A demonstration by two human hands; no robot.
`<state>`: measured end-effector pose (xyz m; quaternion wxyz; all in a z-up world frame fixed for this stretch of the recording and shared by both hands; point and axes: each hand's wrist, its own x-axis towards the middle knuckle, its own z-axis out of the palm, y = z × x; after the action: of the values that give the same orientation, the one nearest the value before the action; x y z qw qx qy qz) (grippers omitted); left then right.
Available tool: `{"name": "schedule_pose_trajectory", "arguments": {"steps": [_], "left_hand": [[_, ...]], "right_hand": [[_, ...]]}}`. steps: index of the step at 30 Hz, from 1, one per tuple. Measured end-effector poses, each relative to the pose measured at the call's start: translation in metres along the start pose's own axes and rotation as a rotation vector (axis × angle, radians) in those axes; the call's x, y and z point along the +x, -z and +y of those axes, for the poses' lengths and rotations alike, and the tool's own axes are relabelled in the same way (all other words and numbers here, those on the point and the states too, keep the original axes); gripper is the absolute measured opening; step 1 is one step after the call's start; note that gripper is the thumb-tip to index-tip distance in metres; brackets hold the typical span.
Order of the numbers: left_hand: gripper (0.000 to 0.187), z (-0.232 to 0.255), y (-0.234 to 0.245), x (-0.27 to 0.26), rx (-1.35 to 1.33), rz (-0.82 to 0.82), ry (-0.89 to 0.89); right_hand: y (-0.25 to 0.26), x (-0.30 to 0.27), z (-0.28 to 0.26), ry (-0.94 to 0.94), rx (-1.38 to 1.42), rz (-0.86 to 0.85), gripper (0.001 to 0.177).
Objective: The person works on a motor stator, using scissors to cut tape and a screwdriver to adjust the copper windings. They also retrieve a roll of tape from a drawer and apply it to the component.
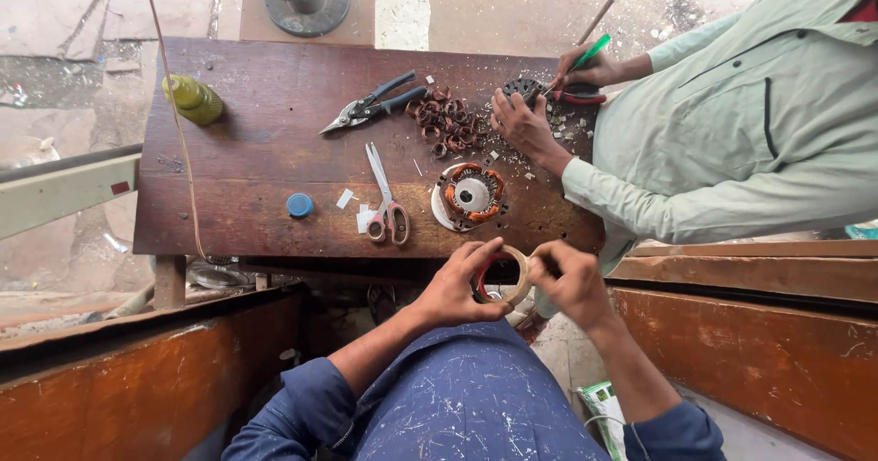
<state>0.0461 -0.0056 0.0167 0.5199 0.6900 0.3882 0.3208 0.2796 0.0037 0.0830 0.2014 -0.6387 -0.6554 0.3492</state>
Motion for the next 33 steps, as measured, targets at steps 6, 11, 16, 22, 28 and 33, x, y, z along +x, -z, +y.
{"name": "schedule_pose_trajectory", "arguments": {"steps": [6, 11, 16, 22, 28, 33], "left_hand": [[0.080, -0.027, 0.000, 0.007, -1.327, -0.436, 0.445], [0.056, -0.025, 0.000, 0.020, -0.936, -0.100, 0.478], [0.041, 0.010, -0.010, 0.025, -0.103, 0.323, 0.081], [0.022, 0.026, -0.020, 0.034, 0.027, 0.392, 0.003], [0.005, -0.027, -0.033, 0.039, 0.092, 0.432, -0.017], [0.007, -0.067, -0.041, 0.037, 0.083, 0.352, 0.144]], "right_hand": [[0.004, 0.014, 0.029, -0.041, 0.798, -0.412, 0.047], [-0.017, 0.003, 0.045, -0.196, 0.738, -0.219, 0.045], [-0.036, -0.009, 0.055, -0.245, 0.586, -0.029, 0.041], [-0.039, -0.018, 0.029, 0.111, 0.364, 0.094, 0.033], [-0.034, -0.039, 0.007, 0.024, 0.379, 0.041, 0.050], [-0.018, -0.031, -0.007, -0.035, -0.078, 0.262, 0.036]]}}
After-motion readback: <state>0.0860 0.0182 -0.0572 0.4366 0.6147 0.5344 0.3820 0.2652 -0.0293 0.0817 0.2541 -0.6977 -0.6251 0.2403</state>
